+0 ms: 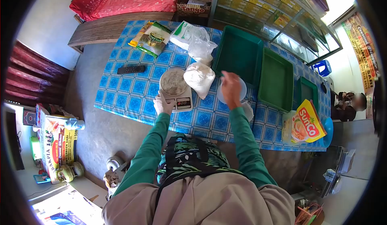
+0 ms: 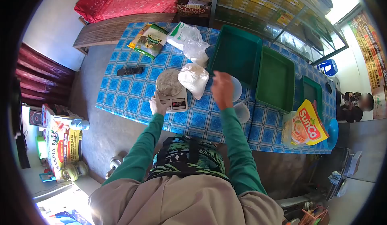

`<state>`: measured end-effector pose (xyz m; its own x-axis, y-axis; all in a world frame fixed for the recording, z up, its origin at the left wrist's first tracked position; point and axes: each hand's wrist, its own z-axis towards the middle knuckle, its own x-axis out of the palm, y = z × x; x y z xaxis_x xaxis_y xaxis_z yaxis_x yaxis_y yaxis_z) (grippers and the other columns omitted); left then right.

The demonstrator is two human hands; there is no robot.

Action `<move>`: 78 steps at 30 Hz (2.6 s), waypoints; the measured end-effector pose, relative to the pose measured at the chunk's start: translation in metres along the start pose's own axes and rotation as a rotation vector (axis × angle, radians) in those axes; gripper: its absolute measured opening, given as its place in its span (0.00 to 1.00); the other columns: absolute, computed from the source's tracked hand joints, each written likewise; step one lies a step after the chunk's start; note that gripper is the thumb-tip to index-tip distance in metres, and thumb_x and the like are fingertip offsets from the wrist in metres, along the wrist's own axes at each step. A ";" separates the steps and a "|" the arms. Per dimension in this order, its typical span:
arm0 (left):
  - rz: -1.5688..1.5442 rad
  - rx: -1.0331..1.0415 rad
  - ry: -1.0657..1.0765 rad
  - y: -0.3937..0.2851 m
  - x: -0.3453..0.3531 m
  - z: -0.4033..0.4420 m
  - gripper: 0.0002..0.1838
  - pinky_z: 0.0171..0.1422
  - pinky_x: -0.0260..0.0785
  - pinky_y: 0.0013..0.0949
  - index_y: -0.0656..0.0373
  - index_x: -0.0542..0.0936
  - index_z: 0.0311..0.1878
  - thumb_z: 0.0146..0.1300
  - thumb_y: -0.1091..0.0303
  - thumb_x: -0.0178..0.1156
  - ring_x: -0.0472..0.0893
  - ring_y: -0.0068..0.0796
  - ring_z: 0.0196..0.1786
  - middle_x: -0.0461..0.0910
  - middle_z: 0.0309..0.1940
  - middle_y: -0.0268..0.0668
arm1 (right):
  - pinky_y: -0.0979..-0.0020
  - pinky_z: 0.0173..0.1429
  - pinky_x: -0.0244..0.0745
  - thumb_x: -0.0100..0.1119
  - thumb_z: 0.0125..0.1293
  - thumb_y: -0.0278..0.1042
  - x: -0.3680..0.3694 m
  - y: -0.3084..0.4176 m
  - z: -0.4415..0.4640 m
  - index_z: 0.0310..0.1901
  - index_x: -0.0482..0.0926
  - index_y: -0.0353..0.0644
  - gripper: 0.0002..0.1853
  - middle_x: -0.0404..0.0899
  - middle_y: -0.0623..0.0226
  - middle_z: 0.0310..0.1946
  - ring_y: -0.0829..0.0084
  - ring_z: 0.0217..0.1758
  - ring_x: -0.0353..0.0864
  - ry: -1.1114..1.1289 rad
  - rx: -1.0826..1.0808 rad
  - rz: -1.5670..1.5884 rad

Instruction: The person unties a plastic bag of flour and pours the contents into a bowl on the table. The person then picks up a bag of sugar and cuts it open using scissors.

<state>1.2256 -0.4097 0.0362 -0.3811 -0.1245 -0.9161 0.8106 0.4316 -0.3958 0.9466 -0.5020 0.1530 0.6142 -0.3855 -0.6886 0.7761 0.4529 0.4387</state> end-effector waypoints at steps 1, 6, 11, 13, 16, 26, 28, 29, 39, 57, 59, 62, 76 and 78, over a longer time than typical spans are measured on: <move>-0.035 -0.018 0.001 0.001 0.003 -0.011 0.59 0.58 0.65 0.45 0.64 0.55 0.69 0.35 0.50 0.75 0.69 0.49 0.54 0.70 0.54 0.49 | 0.57 0.46 0.72 0.61 0.53 0.27 0.017 0.009 0.006 0.45 0.78 0.42 0.16 0.78 0.56 0.38 0.54 0.44 0.77 0.096 0.032 0.140; -0.146 0.012 -0.006 0.006 -0.002 -0.027 0.53 0.59 0.63 0.45 0.61 0.57 0.69 0.40 0.51 0.73 0.68 0.49 0.55 0.70 0.56 0.47 | 0.59 0.45 0.73 0.66 0.49 0.31 0.085 0.045 0.021 0.42 0.80 0.43 0.16 0.79 0.58 0.38 0.56 0.41 0.79 0.191 0.128 0.117; -0.527 0.145 -0.159 -0.017 -0.037 -0.015 0.21 0.53 0.68 0.41 0.56 0.80 0.50 0.51 0.63 0.66 0.74 0.47 0.50 0.78 0.46 0.46 | 0.64 0.38 0.74 0.70 0.41 0.29 0.082 0.020 0.013 0.32 0.79 0.38 0.14 0.80 0.58 0.31 0.58 0.33 0.80 0.223 0.188 0.477; -0.629 0.273 -0.249 -0.058 -0.067 -0.011 0.11 0.50 0.70 0.39 0.57 0.83 0.40 0.55 0.66 0.63 0.78 0.44 0.45 0.81 0.41 0.44 | 0.67 0.36 0.74 0.71 0.37 0.26 0.060 0.019 0.015 0.28 0.78 0.37 0.13 0.80 0.57 0.27 0.60 0.30 0.80 0.236 0.242 0.539; -0.683 0.554 -0.123 -0.102 -0.075 0.002 0.09 0.50 0.71 0.38 0.56 0.84 0.39 0.54 0.69 0.62 0.79 0.42 0.43 0.82 0.40 0.38 | 0.68 0.35 0.73 0.69 0.37 0.21 0.031 0.017 0.007 0.29 0.78 0.35 0.13 0.79 0.57 0.25 0.64 0.29 0.81 0.443 0.176 0.456; -0.647 0.647 0.286 -0.139 -0.050 -0.004 0.11 0.50 0.69 0.37 0.58 0.84 0.40 0.53 0.69 0.66 0.79 0.38 0.43 0.82 0.36 0.40 | 0.77 0.27 0.72 0.66 0.44 0.14 0.012 0.028 -0.039 0.29 0.72 0.37 0.13 0.75 0.68 0.23 0.78 0.23 0.76 0.212 0.568 0.695; -0.634 0.674 0.291 -0.139 -0.052 -0.003 0.11 0.50 0.69 0.38 0.58 0.84 0.40 0.53 0.68 0.66 0.78 0.39 0.42 0.82 0.35 0.41 | 0.77 0.26 0.71 0.65 0.43 0.13 0.000 0.035 -0.036 0.28 0.72 0.37 0.13 0.75 0.69 0.22 0.78 0.22 0.74 0.202 0.693 0.818; -0.585 0.797 0.254 -0.137 -0.054 -0.001 0.10 0.49 0.69 0.39 0.59 0.84 0.39 0.53 0.68 0.65 0.78 0.40 0.42 0.81 0.34 0.41 | 0.77 0.26 0.69 0.64 0.42 0.13 -0.003 0.039 -0.034 0.28 0.72 0.37 0.13 0.74 0.69 0.22 0.79 0.21 0.73 0.195 0.810 0.945; -0.563 0.791 0.175 -0.125 -0.032 0.002 0.09 0.49 0.67 0.44 0.62 0.79 0.36 0.55 0.67 0.61 0.75 0.47 0.43 0.78 0.34 0.45 | 0.65 0.35 0.72 0.57 0.51 0.18 -0.006 0.049 -0.032 0.32 0.80 0.35 0.06 0.77 0.60 0.30 0.62 0.30 0.78 0.120 0.038 0.399; -0.587 0.623 0.282 -0.123 -0.031 0.012 0.11 0.46 0.69 0.41 0.59 0.81 0.36 0.56 0.62 0.61 0.77 0.43 0.39 0.80 0.32 0.44 | 0.58 0.31 0.72 0.58 0.52 0.28 0.029 0.031 -0.036 0.25 0.75 0.41 0.03 0.75 0.61 0.27 0.56 0.29 0.77 0.138 -0.078 -0.001; -0.615 0.568 0.335 -0.123 -0.033 0.011 0.12 0.45 0.69 0.43 0.59 0.82 0.34 0.55 0.60 0.63 0.78 0.44 0.40 0.78 0.33 0.45 | 0.57 0.31 0.72 0.58 0.51 0.28 0.031 0.030 -0.042 0.25 0.74 0.42 0.03 0.75 0.62 0.27 0.57 0.29 0.77 0.088 -0.030 0.082; -0.639 0.584 0.375 -0.125 -0.036 0.013 0.13 0.43 0.70 0.40 0.59 0.82 0.34 0.55 0.58 0.63 0.79 0.42 0.37 0.80 0.29 0.44 | 0.59 0.33 0.73 0.58 0.50 0.27 0.012 0.041 -0.039 0.26 0.75 0.43 0.02 0.76 0.61 0.29 0.57 0.33 0.78 0.065 -0.015 0.132; -0.726 0.569 0.599 -0.128 -0.043 0.022 0.14 0.41 0.69 0.31 0.67 0.79 0.43 0.61 0.66 0.56 0.77 0.25 0.36 0.81 0.34 0.38 | 0.57 0.34 0.74 0.59 0.44 0.29 -0.025 0.053 0.001 0.23 0.79 0.36 0.06 0.78 0.53 0.23 0.54 0.30 0.81 0.570 -0.266 -0.027; -0.773 0.577 0.669 -0.126 -0.041 0.024 0.15 0.41 0.69 0.30 0.68 0.79 0.44 0.62 0.65 0.56 0.77 0.24 0.37 0.81 0.36 0.37 | 0.58 0.34 0.73 0.59 0.44 0.30 -0.023 0.051 0.002 0.24 0.80 0.36 0.07 0.78 0.54 0.23 0.55 0.30 0.81 0.517 -0.344 -0.075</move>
<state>1.1499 -0.4807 0.1224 -0.8789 0.3922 -0.2715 0.2770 -0.0439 -0.9599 0.9719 -0.4713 0.1924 0.3443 -0.0263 -0.9385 0.6710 0.7061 0.2264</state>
